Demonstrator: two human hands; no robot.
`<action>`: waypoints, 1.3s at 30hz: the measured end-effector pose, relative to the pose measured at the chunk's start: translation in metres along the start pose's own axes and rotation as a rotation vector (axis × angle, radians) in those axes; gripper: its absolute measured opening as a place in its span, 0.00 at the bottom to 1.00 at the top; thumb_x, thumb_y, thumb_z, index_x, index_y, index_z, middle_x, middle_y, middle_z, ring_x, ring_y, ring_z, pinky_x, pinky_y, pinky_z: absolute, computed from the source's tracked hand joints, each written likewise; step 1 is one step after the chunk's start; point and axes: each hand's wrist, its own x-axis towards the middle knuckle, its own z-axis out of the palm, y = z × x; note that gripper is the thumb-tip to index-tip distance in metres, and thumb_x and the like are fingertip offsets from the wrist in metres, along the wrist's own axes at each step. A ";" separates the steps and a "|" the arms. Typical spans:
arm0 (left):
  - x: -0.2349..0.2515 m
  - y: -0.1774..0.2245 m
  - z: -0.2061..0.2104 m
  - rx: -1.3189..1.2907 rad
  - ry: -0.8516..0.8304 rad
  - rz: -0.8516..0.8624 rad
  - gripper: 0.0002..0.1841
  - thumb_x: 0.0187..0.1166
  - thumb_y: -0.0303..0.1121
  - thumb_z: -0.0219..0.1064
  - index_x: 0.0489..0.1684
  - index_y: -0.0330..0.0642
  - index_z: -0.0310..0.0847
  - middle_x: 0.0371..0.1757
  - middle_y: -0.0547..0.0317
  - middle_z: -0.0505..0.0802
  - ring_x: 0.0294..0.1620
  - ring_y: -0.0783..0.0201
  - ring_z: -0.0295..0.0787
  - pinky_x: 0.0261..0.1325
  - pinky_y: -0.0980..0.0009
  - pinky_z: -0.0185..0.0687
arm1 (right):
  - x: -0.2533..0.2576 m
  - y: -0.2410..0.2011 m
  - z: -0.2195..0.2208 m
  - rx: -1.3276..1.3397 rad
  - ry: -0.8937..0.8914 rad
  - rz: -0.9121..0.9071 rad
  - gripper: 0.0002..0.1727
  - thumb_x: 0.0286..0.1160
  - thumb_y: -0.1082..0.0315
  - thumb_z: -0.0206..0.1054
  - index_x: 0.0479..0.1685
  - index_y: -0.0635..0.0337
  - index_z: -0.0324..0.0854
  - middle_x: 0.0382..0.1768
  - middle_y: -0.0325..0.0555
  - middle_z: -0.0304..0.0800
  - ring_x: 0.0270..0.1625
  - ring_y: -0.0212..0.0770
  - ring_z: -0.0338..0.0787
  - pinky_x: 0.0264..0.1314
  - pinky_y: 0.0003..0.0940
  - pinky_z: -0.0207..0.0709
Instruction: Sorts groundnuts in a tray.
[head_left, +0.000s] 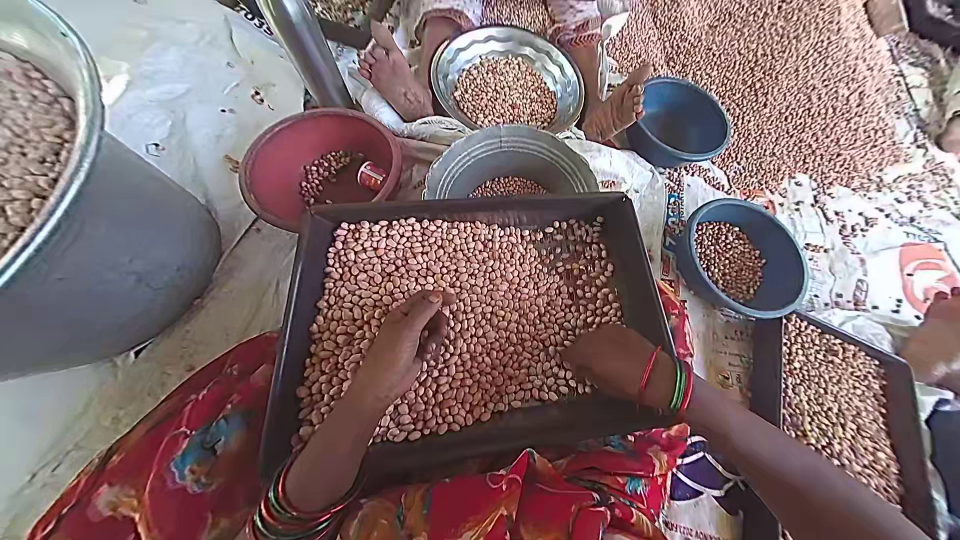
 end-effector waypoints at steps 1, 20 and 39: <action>0.000 -0.001 0.000 -0.013 0.014 0.006 0.20 0.95 0.30 0.39 0.44 0.43 0.81 0.15 0.75 0.80 0.10 0.83 0.69 0.15 0.89 0.66 | -0.001 0.007 0.000 0.006 0.199 0.093 0.19 0.89 0.75 0.52 0.71 0.68 0.80 0.60 0.73 0.86 0.62 0.76 0.86 0.60 0.71 0.77; 0.002 0.018 0.074 1.354 -0.738 -0.196 0.24 0.96 0.44 0.47 0.68 0.34 0.81 0.53 0.35 0.90 0.56 0.39 0.87 0.62 0.39 0.75 | -0.022 0.035 0.020 0.291 0.850 0.074 0.16 0.83 0.79 0.57 0.58 0.72 0.89 0.54 0.69 0.93 0.57 0.68 0.93 0.59 0.63 0.83; 0.005 -0.013 0.050 0.408 -0.549 -0.277 0.16 0.96 0.37 0.45 0.58 0.39 0.79 0.21 0.72 0.81 0.13 0.82 0.66 0.18 0.85 0.61 | -0.008 -0.025 0.009 0.248 0.613 -0.064 0.15 0.85 0.71 0.59 0.53 0.73 0.88 0.51 0.67 0.93 0.54 0.65 0.94 0.54 0.61 0.84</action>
